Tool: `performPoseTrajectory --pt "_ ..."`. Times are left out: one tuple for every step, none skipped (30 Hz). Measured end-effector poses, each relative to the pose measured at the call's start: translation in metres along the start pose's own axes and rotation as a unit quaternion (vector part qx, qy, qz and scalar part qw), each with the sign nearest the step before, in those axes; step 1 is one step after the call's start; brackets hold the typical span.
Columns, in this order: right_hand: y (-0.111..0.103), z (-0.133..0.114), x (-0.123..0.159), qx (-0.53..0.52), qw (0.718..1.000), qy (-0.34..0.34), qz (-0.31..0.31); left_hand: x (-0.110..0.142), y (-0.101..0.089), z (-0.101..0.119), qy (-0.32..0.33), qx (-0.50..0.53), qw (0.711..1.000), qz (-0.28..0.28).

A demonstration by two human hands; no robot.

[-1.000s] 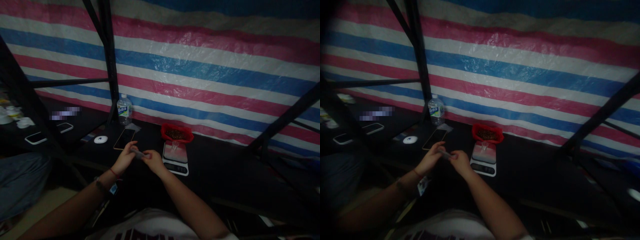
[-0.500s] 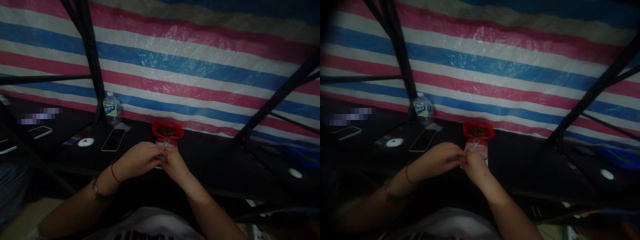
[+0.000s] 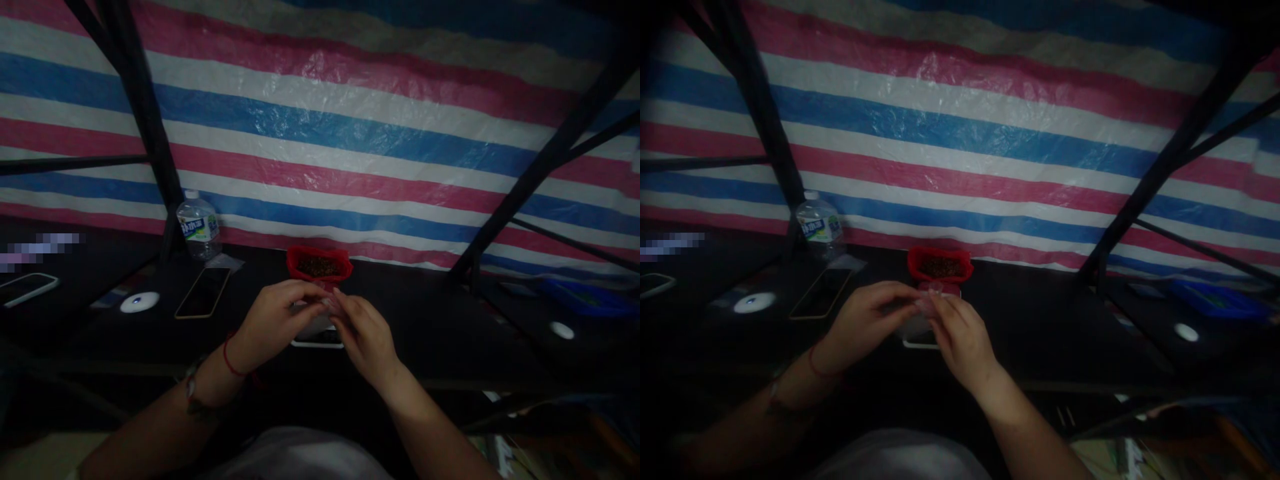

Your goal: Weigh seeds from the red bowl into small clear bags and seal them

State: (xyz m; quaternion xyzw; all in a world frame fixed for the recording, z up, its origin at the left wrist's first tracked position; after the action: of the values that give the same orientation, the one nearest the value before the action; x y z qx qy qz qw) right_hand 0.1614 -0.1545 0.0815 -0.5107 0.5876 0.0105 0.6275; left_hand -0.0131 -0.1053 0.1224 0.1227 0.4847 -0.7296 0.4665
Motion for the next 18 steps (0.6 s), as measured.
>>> performPoseTrajectory --pt "0.001 0.0 0.001 0.006 1.0 -0.009 0.003 0.001 0.0 0.0 -0.001 0.002 1.0 -0.001" --pt "0.003 0.0 0.002 0.012 1.0 -0.016 0.006 0.002 0.001 0.001 -0.004 0.004 1.0 -0.001" --pt "0.004 -0.001 0.002 0.019 1.0 -0.023 0.01 0.003 0.001 0.001 -0.009 0.005 1.0 0.0" --pt "0.006 -0.001 0.003 0.026 0.999 -0.029 0.013 0.004 0.0 0.002 -0.013 0.006 1.0 0.001" --pt "0.008 -0.002 0.003 0.034 0.999 -0.035 0.013 0.005 0.0 0.002 -0.019 0.007 1.0 -0.001" --pt "0.009 -0.003 0.003 0.041 0.998 -0.038 0.012 0.006 0.0 0.003 -0.023 0.007 1.0 -0.003" --pt "0.011 -0.004 0.003 0.049 0.998 -0.04 0.009 0.007 -0.001 0.003 -0.026 0.009 1.0 -0.005" --pt "0.012 -0.005 0.003 0.056 0.998 -0.04 0.004 0.008 -0.001 0.004 -0.028 0.01 1.0 -0.007" --pt "0.013 -0.006 0.002 0.059 0.998 -0.038 0.0 0.008 -0.002 0.005 -0.03 0.011 0.999 -0.009" --pt "0.013 -0.007 0.002 0.056 0.998 -0.036 -0.004 0.009 -0.002 0.006 -0.033 0.013 0.999 -0.008" --pt "0.013 -0.009 0.002 0.045 0.998 -0.032 -0.008 0.009 -0.002 0.006 -0.036 0.015 0.999 -0.006" --pt "0.012 -0.009 0.001 0.026 0.999 -0.023 -0.011 0.009 -0.002 0.006 -0.039 0.019 0.999 -0.003" --pt "0.01 -0.01 0.0 0.001 1.0 -0.009 -0.012 0.009 -0.002 0.006 -0.044 0.025 0.999 0.0" --pt "0.008 -0.009 -0.001 -0.028 0.999 0.014 -0.012 0.009 -0.002 0.005 -0.05 0.034 0.998 0.003" --pt "0.006 -0.008 -0.002 -0.059 0.997 0.044 -0.012 0.01 -0.002 0.004 -0.056 0.046 0.997 0.005" --pt "0.003 -0.006 -0.003 -0.089 0.993 0.078 -0.014 0.01 -0.001 0.003 -0.064 0.06 0.996 0.006" --pt "0.001 -0.004 -0.004 -0.117 0.986 0.113 -0.018 0.01 -0.001 0.001 -0.074 0.075 0.994 0.008" --pt "-0.001 -0.002 -0.005 -0.144 0.979 0.145 -0.023 0.01 -0.001 -0.001 -0.085 0.09 0.992 0.01"
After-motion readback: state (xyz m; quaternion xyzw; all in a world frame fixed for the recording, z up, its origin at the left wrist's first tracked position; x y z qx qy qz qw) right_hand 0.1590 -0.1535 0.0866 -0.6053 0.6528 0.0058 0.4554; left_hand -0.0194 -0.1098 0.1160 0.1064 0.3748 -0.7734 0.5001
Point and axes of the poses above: each hand's wrist, its own x-axis away from the middle knuckle, its own y-axis out of the palm, z = x × y, the point moved 2 cm from there along -x, towards the middle knuckle, and after that the axes turned 5 degrees about -z, right-handed, at the moved point
